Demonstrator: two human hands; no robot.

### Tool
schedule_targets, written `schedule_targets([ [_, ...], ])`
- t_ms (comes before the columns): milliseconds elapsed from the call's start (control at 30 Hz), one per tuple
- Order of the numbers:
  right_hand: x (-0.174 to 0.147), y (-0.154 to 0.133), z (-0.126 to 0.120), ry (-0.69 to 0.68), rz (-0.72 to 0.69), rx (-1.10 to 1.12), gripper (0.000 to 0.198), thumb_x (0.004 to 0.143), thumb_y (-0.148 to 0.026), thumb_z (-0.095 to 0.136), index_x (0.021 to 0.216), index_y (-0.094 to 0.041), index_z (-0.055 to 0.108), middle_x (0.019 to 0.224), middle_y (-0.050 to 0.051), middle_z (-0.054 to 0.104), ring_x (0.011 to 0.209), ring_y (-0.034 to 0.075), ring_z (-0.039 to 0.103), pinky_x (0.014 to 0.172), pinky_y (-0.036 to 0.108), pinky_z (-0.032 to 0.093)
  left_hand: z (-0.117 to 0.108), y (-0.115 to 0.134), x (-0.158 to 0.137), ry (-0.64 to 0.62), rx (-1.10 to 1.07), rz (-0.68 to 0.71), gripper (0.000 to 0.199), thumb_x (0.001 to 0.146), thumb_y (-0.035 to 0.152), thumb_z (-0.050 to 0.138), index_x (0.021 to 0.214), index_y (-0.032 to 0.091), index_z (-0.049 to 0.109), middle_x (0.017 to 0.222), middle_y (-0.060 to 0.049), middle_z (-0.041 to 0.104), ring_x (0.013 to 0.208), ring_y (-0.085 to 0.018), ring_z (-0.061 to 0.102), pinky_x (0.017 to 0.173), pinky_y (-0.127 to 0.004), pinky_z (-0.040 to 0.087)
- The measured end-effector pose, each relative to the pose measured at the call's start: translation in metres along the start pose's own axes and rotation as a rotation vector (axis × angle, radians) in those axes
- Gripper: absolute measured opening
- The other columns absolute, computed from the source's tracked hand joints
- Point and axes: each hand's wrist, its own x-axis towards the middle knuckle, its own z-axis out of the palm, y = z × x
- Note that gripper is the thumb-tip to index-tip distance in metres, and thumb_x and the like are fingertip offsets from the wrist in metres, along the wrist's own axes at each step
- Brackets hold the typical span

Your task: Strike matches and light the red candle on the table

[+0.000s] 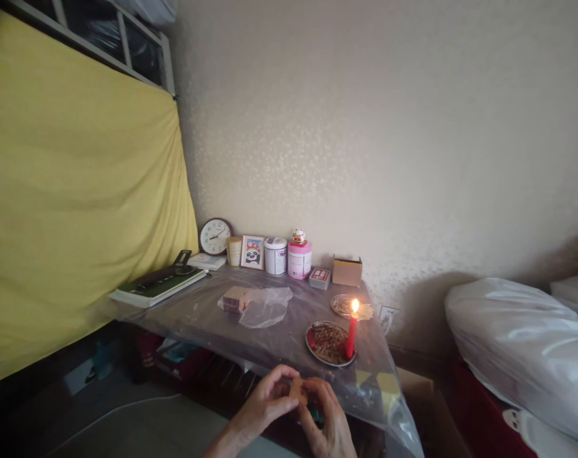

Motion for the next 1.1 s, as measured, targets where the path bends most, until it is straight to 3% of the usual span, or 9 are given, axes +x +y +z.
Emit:
schedule_targets([
  [200,0.000,-0.002,-0.004,0.057,0.034,0.046,0.025,0.081,-0.041,0.057,0.095,-0.021,0.063,0.096,0.005,0.066,0.091,0.020,0.065,0.081,0.025,0.052,0.003,0.006,-0.002,-0.054,-0.083,0.032,0.038,0.068,0.031,0.070,0.100,0.018,0.054,0.079,-0.003,0.066,0.072,-0.016,0.060,0.069,-0.029,0.044],
  [367,0.000,0.001,-0.008,0.088,0.081,0.114,0.032,0.080,-0.046,0.057,0.098,-0.020,0.062,0.099,0.006,0.067,0.093,0.022,0.065,0.082,0.027,0.052,-0.001,0.003,-0.001,-0.011,-0.159,0.028,0.031,0.077,0.034,0.061,0.101,0.016,0.055,0.096,-0.007,0.065,0.085,-0.018,0.060,0.073,-0.030,0.044],
  [900,-0.005,-0.006,-0.005,0.015,0.083,0.129,0.027,0.081,-0.039,0.057,0.103,-0.022,0.061,0.108,0.006,0.064,0.104,0.021,0.060,0.090,0.025,0.048,0.002,-0.008,-0.002,-0.013,-0.518,-0.192,0.016,0.084,0.032,0.050,0.087,0.016,0.054,0.079,-0.005,0.066,0.068,-0.015,0.063,0.062,-0.026,0.041],
  [1100,-0.007,-0.004,-0.006,-0.017,0.079,0.166,0.028,0.080,-0.036,0.060,0.104,-0.022,0.061,0.114,0.008,0.062,0.110,0.022,0.057,0.096,0.028,0.044,0.003,-0.004,-0.004,-0.049,-0.657,-0.211,0.011,0.083,0.025,0.050,0.083,0.016,0.055,0.083,-0.006,0.065,0.076,-0.015,0.062,0.068,-0.028,0.041],
])
